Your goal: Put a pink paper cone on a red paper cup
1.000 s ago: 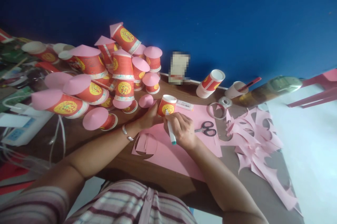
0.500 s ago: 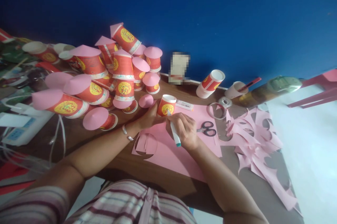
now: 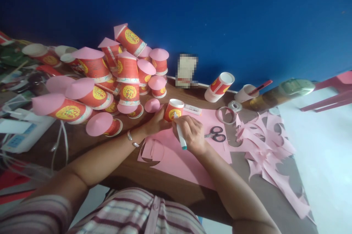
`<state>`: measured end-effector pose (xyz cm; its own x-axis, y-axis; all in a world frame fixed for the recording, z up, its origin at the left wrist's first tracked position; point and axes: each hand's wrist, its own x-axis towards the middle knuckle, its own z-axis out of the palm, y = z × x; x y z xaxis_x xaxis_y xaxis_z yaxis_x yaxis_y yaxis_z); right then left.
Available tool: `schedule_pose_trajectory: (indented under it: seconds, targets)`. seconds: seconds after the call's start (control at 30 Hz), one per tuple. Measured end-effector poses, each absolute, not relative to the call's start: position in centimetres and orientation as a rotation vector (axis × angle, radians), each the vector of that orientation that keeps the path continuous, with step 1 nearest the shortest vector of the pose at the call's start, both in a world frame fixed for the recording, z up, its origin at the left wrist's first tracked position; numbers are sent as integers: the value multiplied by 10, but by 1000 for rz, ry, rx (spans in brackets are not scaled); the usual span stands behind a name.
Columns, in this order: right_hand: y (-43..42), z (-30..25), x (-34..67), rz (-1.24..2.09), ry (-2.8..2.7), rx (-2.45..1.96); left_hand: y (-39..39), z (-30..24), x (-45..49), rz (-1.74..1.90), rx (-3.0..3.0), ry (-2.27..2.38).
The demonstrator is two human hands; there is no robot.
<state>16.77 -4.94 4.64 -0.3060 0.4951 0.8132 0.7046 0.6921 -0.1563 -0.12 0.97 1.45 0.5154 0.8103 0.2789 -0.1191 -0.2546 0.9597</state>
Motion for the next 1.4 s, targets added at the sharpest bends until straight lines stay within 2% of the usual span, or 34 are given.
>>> schedule_pose_trajectory:
  seconds: [1.4]
  targets:
    - [-47,47,170,-315,-1985,-933,9,18,-3,941,1473,641]
